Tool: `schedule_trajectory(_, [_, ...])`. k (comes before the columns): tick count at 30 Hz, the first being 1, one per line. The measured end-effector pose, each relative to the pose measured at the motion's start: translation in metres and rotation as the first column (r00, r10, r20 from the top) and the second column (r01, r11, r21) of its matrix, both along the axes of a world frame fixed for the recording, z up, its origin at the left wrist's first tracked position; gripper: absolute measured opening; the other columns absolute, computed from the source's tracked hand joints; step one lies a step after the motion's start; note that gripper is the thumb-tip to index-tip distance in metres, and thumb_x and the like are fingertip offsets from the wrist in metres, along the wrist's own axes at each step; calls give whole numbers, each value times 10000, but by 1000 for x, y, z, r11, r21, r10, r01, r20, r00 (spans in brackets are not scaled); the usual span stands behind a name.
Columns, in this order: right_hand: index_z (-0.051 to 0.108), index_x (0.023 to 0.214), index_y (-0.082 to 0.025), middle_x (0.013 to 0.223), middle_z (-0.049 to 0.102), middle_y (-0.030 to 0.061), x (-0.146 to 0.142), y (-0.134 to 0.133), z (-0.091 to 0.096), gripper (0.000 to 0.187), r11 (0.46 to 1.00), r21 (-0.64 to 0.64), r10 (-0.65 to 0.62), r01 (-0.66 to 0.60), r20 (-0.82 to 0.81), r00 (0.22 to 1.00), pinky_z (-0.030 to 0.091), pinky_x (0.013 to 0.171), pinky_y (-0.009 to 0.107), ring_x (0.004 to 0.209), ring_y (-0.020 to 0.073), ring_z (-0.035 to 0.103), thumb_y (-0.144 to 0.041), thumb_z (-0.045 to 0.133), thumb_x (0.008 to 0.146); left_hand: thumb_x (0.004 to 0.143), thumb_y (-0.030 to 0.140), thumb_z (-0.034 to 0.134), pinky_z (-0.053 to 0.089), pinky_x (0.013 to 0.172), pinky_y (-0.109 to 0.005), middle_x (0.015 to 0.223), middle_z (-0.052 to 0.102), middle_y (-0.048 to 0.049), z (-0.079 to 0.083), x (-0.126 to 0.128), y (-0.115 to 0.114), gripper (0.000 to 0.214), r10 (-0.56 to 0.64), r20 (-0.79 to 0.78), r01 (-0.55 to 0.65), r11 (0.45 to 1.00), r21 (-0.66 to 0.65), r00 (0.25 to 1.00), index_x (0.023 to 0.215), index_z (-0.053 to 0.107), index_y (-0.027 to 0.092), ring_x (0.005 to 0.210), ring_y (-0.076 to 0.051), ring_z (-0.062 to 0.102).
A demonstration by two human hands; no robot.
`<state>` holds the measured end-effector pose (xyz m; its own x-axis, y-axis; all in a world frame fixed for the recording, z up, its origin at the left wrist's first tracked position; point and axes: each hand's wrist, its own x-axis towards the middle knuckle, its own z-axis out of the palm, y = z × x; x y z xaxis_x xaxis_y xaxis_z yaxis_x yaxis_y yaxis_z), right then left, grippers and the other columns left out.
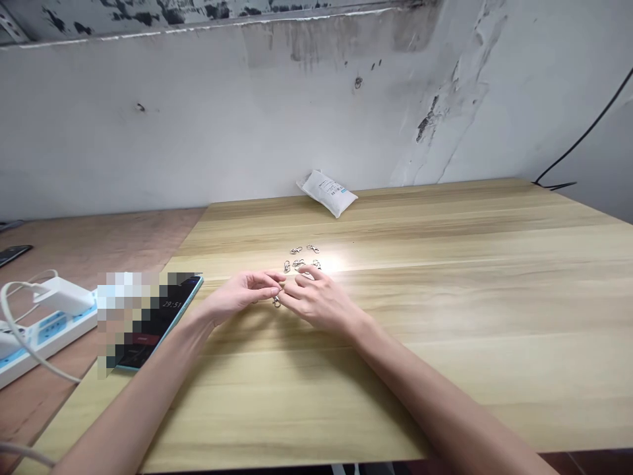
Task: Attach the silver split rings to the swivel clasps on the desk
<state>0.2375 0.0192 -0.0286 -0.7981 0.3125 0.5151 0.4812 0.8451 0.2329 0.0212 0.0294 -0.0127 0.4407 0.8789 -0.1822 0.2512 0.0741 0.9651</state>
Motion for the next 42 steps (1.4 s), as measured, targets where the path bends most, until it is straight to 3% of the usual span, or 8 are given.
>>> schedule_trajectory(13, [627, 901, -184, 766, 678, 16, -1, 0, -2, 271, 1000, 17, -10, 10, -15, 1000, 383, 901, 363, 698, 161, 562, -21, 411, 920, 810, 397, 662, 499, 970, -449, 1289, 547, -120, 1, 1, -2, 240, -40, -159, 72, 978, 197, 986, 729, 717, 178, 1116, -268, 608])
schedule_trajectory(18, [606, 842, -191, 683, 672, -4, -6, 5, -12, 161, 945, -325, -141, 17, -361, 922, 422, 797, 333, 598, 124, 566, -170, 492, 952, 847, 330, 621, 454, 1031, -469, 1259, 567, -81, -1, 4, -2, 165, 77, -219, 21, 910, 414, 973, 749, 671, 208, 1273, -270, 479])
schedule_trajectory(22, [578, 947, -206, 774, 692, 27, -7, 3, -10, 72, 606, -750, -320, -264, -533, 783, 461, 672, 303, 666, 145, 623, -270, 551, 927, 850, 240, 613, 374, 1086, -502, 1236, 593, -60, -8, 10, -3, 105, 205, -277, 31, 750, 661, 939, 756, 649, 212, 1296, -261, 440])
schedule_trajectory(26, [540, 941, -212, 706, 686, 19, -9, 0, -7, 161, 171, -777, -504, -606, -598, 624, 479, 611, 287, 631, 149, 621, -352, 601, 889, 845, 177, 606, 390, 1057, -468, 1237, 601, -60, -9, 16, -6, 69, 321, -314, 101, 537, 837, 894, 804, 649, 210, 1306, -263, 425])
schedule_trajectory(33, [572, 860, -185, 644, 684, 18, -16, 4, -11, 188, -103, -519, -742, -848, -528, 414, 451, 613, 266, 600, 139, 604, -227, 702, 729, 845, 141, 590, 377, 1024, -426, 1223, 638, -59, -6, 17, -5, 96, 488, -333, 285, 171, 943, 807, 802, 645, 208, 1266, -268, 495])
schedule_trajectory(37, [567, 874, -187, 729, 704, 39, -16, 3, -4, 181, -84, -426, -840, -901, -456, 294, 463, 656, 286, 599, 130, 576, -230, 664, 727, 840, 145, 592, 365, 1037, -441, 1232, 636, -61, -9, 15, -4, 95, 494, -336, 284, 180, 942, 802, 803, 650, 211, 1273, -269, 489])
schedule_trajectory(40, [583, 939, -187, 950, 719, 75, -10, 4, 1, 210, 91, -522, -867, -848, -460, 191, 482, 708, 324, 625, 126, 572, -268, 641, 753, 820, 166, 614, 361, 1043, -485, 1252, 614, -64, -12, 14, -4, 81, 478, -336, 168, 361, 917, 811, 782, 666, 215, 1300, -286, 447])
schedule_trajectory(42, [607, 983, -193, 1048, 694, 82, -6, 4, 1, 225, 237, -700, -807, -674, -528, 265, 483, 715, 334, 664, 131, 582, -306, 630, 789, 814, 198, 629, 352, 1064, -514, 1250, 607, -61, -12, 15, -4, 79, 452, -304, 30, 519, 854, 839, 754, 676, 221, 1314, -288, 422])
